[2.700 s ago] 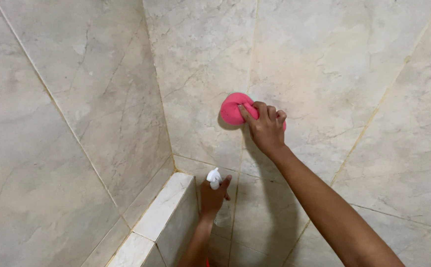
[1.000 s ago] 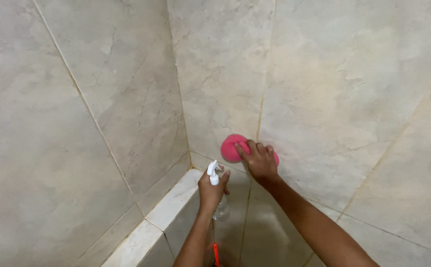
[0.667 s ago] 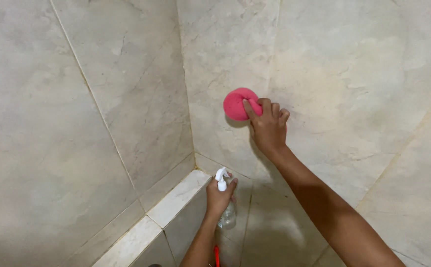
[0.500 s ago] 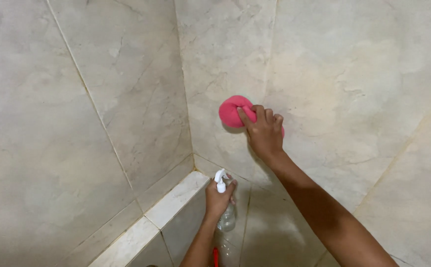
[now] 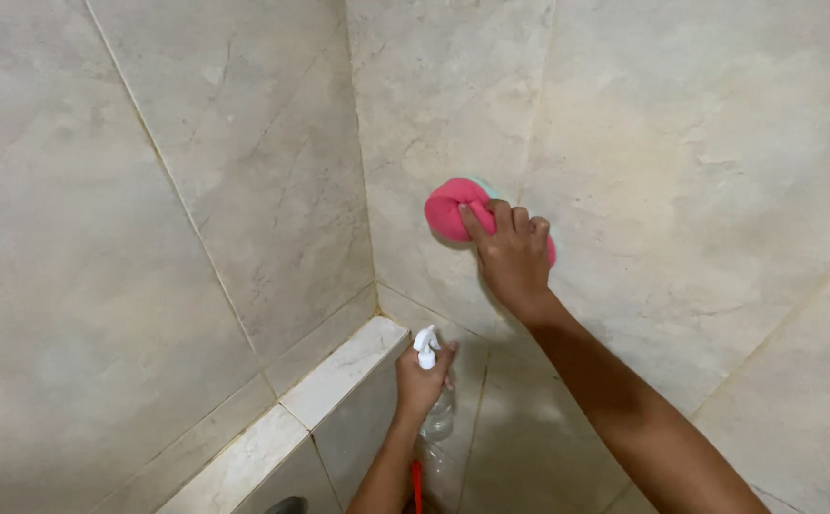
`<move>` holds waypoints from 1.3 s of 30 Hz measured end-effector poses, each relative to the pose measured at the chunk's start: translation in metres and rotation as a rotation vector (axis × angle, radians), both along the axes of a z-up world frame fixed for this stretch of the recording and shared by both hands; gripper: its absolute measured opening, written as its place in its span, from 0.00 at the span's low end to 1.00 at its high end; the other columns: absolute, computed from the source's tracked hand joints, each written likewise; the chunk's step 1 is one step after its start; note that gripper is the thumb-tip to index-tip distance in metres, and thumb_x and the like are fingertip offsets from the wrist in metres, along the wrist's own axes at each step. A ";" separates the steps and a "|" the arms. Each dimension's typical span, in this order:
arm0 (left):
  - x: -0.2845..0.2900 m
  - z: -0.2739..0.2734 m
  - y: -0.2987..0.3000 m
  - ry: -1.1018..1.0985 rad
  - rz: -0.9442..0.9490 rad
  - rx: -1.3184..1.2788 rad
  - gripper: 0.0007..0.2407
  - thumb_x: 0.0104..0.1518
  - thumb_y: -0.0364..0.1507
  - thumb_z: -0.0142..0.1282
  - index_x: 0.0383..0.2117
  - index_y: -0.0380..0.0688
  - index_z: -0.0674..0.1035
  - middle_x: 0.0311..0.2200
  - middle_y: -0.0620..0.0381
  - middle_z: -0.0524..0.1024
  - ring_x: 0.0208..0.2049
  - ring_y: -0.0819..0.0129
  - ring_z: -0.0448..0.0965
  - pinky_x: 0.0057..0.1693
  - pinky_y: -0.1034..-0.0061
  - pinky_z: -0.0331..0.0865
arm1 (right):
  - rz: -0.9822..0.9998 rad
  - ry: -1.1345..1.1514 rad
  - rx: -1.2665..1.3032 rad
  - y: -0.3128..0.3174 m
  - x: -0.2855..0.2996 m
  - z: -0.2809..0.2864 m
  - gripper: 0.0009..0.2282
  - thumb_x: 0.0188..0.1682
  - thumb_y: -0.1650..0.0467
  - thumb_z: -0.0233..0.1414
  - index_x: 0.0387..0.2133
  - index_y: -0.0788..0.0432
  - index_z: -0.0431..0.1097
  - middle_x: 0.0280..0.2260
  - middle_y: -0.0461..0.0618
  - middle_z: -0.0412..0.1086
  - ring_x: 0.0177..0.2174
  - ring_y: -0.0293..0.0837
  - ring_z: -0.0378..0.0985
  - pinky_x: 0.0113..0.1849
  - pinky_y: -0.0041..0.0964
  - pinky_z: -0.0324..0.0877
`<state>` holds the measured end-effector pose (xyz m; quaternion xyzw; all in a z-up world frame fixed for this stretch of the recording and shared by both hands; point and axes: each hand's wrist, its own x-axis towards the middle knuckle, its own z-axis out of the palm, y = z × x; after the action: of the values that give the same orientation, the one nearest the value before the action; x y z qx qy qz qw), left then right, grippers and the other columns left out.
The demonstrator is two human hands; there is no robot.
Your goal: The person sprays a cleaning solution onto the tiled wall and scrubs the surface with a pink sponge. They move the sponge in circular and vertical motions to clean the tiles and grout lines, eventually working down to the tiled ledge near the floor.
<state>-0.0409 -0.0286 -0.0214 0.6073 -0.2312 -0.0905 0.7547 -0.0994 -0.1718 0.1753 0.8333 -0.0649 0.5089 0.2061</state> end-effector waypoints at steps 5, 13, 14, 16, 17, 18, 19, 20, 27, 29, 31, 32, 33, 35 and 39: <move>0.013 0.006 0.012 -0.038 0.009 -0.010 0.06 0.56 0.23 0.62 0.37 0.38 0.79 0.15 0.61 0.73 0.13 0.76 0.71 0.22 0.77 0.66 | -0.018 0.083 -0.047 0.005 0.009 -0.053 0.22 0.45 0.69 0.54 0.56 0.47 0.71 0.47 0.48 0.68 0.42 0.48 0.68 0.42 0.49 0.61; 0.058 0.005 0.027 -0.103 -0.037 0.008 0.09 0.57 0.24 0.62 0.42 0.40 0.78 0.16 0.61 0.74 0.13 0.77 0.72 0.21 0.77 0.67 | -0.058 0.334 -0.011 0.013 0.037 -0.191 0.25 0.44 0.69 0.51 0.59 0.47 0.66 0.47 0.48 0.67 0.42 0.47 0.68 0.40 0.45 0.62; 0.066 0.000 0.027 -0.074 -0.083 -0.015 0.07 0.58 0.24 0.62 0.39 0.37 0.77 0.16 0.60 0.75 0.13 0.76 0.72 0.21 0.76 0.67 | -0.061 0.328 -0.032 0.012 0.040 -0.204 0.25 0.43 0.69 0.51 0.58 0.46 0.67 0.49 0.46 0.67 0.43 0.47 0.68 0.41 0.45 0.62; 0.076 -0.006 0.028 -0.041 -0.140 -0.039 0.07 0.59 0.25 0.62 0.36 0.34 0.76 0.17 0.59 0.75 0.14 0.75 0.73 0.21 0.76 0.67 | -0.074 0.324 -0.052 0.009 0.042 -0.226 0.25 0.41 0.69 0.51 0.57 0.45 0.67 0.51 0.45 0.66 0.44 0.47 0.68 0.42 0.46 0.62; 0.078 -0.007 0.030 -0.032 -0.148 -0.047 0.07 0.59 0.26 0.62 0.36 0.34 0.77 0.17 0.58 0.75 0.13 0.75 0.73 0.21 0.76 0.67 | -0.085 0.341 -0.049 0.008 0.041 -0.234 0.24 0.41 0.69 0.51 0.55 0.46 0.68 0.52 0.44 0.66 0.45 0.47 0.67 0.43 0.45 0.62; 0.083 -0.007 0.032 -0.025 -0.155 -0.058 0.08 0.59 0.27 0.62 0.37 0.35 0.77 0.16 0.58 0.75 0.13 0.75 0.72 0.22 0.77 0.67 | -0.093 0.356 -0.048 0.006 0.042 -0.241 0.23 0.40 0.69 0.51 0.53 0.46 0.69 0.54 0.43 0.66 0.46 0.47 0.67 0.43 0.45 0.62; 0.085 -0.003 0.034 -0.025 -0.162 -0.062 0.08 0.59 0.27 0.62 0.37 0.35 0.77 0.16 0.58 0.75 0.13 0.75 0.72 0.22 0.77 0.67 | -0.101 0.356 -0.050 0.008 0.042 -0.238 0.23 0.40 0.69 0.51 0.53 0.46 0.69 0.54 0.43 0.66 0.46 0.47 0.67 0.43 0.45 0.62; 0.088 0.000 0.036 -0.018 -0.172 -0.046 0.08 0.58 0.28 0.62 0.37 0.37 0.78 0.16 0.58 0.75 0.13 0.75 0.72 0.21 0.76 0.67 | -0.107 0.407 0.002 0.010 0.041 -0.235 0.22 0.42 0.69 0.51 0.53 0.46 0.70 0.54 0.44 0.65 0.46 0.47 0.66 0.43 0.45 0.62; 0.104 0.010 0.041 -0.246 -0.131 0.198 0.10 0.58 0.33 0.64 0.29 0.38 0.80 0.15 0.60 0.77 0.12 0.76 0.76 0.22 0.77 0.69 | -0.180 0.483 0.050 0.024 0.039 -0.221 0.23 0.44 0.69 0.51 0.58 0.48 0.67 0.53 0.47 0.64 0.45 0.48 0.66 0.44 0.47 0.61; 0.106 0.009 0.039 -0.193 -0.126 0.144 0.10 0.57 0.33 0.65 0.28 0.38 0.80 0.15 0.58 0.76 0.13 0.75 0.75 0.21 0.77 0.68 | -0.217 0.489 0.026 0.024 0.038 -0.220 0.25 0.44 0.69 0.51 0.59 0.46 0.66 0.53 0.47 0.64 0.45 0.48 0.66 0.44 0.47 0.61; 0.109 0.011 0.043 -0.136 -0.111 0.099 0.10 0.56 0.33 0.67 0.27 0.38 0.81 0.14 0.57 0.75 0.13 0.75 0.74 0.21 0.76 0.67 | -0.242 0.498 0.006 0.026 0.040 -0.218 0.27 0.43 0.70 0.51 0.60 0.45 0.65 0.52 0.48 0.64 0.45 0.47 0.66 0.44 0.47 0.62; 0.108 0.013 0.045 -0.099 -0.131 0.081 0.10 0.56 0.33 0.66 0.28 0.38 0.80 0.15 0.57 0.75 0.13 0.75 0.74 0.21 0.76 0.68 | -0.235 0.492 0.004 0.028 0.039 -0.215 0.27 0.43 0.70 0.51 0.60 0.45 0.64 0.52 0.48 0.65 0.44 0.47 0.67 0.44 0.47 0.62; 0.108 0.015 0.047 -0.062 -0.151 0.063 0.09 0.56 0.32 0.65 0.28 0.38 0.80 0.16 0.58 0.76 0.13 0.76 0.74 0.21 0.76 0.68 | -0.228 0.487 0.002 0.030 0.039 -0.213 0.27 0.43 0.70 0.51 0.60 0.44 0.64 0.52 0.48 0.65 0.44 0.47 0.67 0.44 0.48 0.62; 0.113 0.007 0.048 -0.052 -0.177 0.045 0.09 0.56 0.30 0.66 0.29 0.37 0.79 0.16 0.58 0.76 0.13 0.75 0.73 0.21 0.75 0.68 | -0.220 0.467 0.007 0.031 0.043 -0.210 0.27 0.43 0.70 0.51 0.60 0.44 0.64 0.52 0.48 0.66 0.44 0.47 0.68 0.44 0.48 0.63; 0.116 0.005 0.049 -0.017 -0.243 0.001 0.07 0.54 0.26 0.64 0.37 0.41 0.80 0.17 0.58 0.76 0.13 0.75 0.73 0.22 0.75 0.68 | -0.185 0.376 0.017 0.030 0.052 -0.184 0.28 0.42 0.71 0.53 0.60 0.42 0.65 0.51 0.46 0.67 0.44 0.46 0.69 0.44 0.49 0.63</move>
<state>0.0749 0.0202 -0.0160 0.5759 -0.3096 -0.1763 0.7358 -0.0475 -0.1422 -0.0085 0.9058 -0.1056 0.3226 0.2535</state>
